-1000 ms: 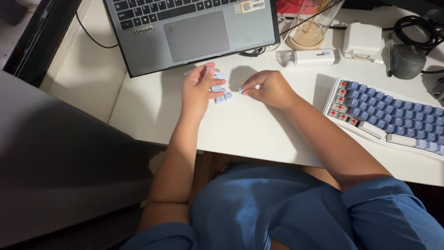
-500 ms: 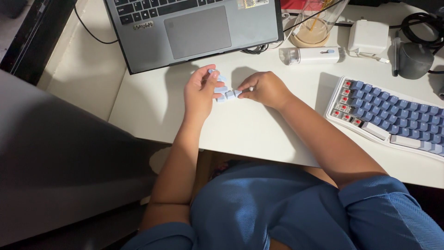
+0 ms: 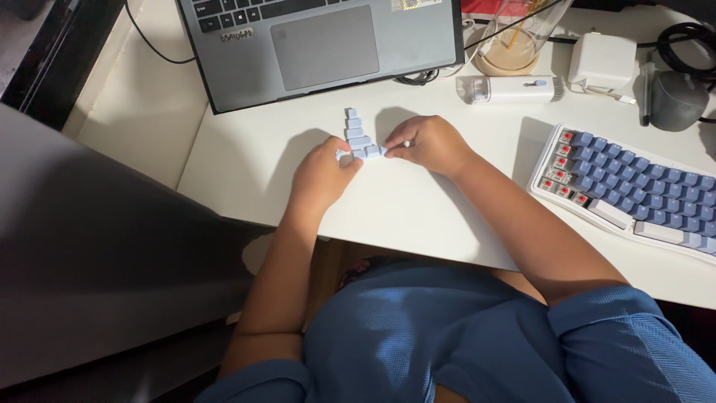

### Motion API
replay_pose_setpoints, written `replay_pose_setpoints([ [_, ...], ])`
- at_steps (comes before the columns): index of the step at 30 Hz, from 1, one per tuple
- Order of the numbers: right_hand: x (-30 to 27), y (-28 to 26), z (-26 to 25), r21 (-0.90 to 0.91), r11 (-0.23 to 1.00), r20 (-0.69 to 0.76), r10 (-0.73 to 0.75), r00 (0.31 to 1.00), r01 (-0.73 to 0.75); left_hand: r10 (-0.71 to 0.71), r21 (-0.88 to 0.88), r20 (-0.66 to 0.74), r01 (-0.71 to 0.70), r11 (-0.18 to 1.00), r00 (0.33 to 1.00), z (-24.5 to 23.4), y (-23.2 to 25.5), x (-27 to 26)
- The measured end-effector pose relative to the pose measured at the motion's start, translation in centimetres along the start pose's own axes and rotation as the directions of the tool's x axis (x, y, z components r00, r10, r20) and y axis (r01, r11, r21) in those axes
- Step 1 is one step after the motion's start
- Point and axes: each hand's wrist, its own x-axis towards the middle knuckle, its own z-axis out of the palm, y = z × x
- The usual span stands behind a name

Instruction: The person replaces and organizes keycaps on a mechanical keyboard.

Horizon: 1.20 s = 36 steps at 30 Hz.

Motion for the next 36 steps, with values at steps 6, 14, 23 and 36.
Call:
replay_pose_setpoints([
  [6, 0.1, 0.3, 0.4, 0.019, 0.999, -0.007, -0.032, 0.999, 0.032, 0.008, 0.041, -0.026, -0.007, 0.999, 1.000, 1.2, -0.5, 0.2],
  [14, 0.2, 0.7, 0.7, -0.006, 0.998, -0.027, -0.057, 0.998, 0.057, 0.012, 0.011, -0.040, -0.012, 1.000, 0.999, 1.1, -0.7, 0.2],
  [23, -2.0, -0.3, -1.4, 0.047, 0.974, -0.228, -0.205, 0.952, 0.221, -0.023, -0.213, -0.083, 0.005, 0.977, 0.996, -2.1, 1.2, 0.0],
  [36, -18.3, -0.3, -8.7, -0.037, 0.978, -0.584, 0.147, 0.798, -0.207, 0.390, -0.689, 0.427, 0.014, 0.724, 0.816, 13.1, 19.3, -0.5],
])
